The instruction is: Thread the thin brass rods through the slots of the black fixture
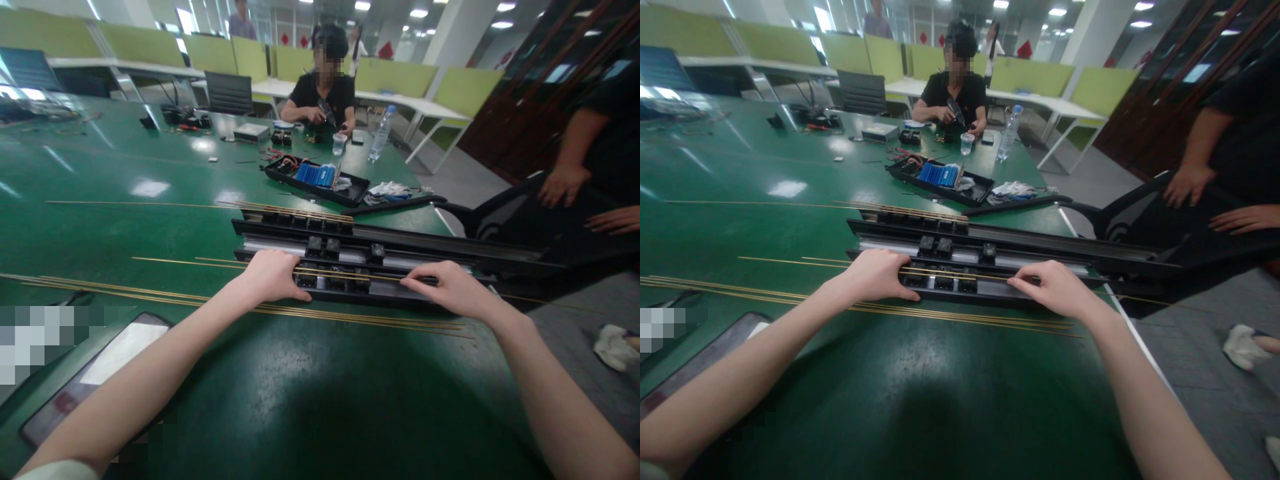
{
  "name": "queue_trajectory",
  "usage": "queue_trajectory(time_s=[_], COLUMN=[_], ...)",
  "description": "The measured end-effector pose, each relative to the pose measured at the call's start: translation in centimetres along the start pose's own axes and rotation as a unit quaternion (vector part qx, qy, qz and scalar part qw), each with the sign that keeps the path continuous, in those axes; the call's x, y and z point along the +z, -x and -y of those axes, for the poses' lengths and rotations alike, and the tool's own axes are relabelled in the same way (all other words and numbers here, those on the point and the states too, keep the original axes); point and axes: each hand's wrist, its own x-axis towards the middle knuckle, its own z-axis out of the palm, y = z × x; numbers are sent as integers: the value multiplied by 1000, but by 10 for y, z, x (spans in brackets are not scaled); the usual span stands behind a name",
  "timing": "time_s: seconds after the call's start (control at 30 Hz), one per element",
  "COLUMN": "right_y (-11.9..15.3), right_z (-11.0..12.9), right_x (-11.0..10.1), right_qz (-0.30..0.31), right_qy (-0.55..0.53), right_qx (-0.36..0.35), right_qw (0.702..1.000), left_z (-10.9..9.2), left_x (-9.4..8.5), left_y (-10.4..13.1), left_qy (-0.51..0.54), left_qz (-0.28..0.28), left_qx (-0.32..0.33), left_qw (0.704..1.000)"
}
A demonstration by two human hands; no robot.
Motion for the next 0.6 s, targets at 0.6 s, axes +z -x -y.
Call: queue_trajectory(time_s=[0.6], right_y=[11], right_z=[-17], right_x=[-14], right_qz=[65], right_qy=[-53], right_qx=[78], right_qw=[993], left_z=[1], left_x=[1], left_y=[1], left_qy=[10], left_qz=[-3], left_qx=[-3], left_qw=[1000])
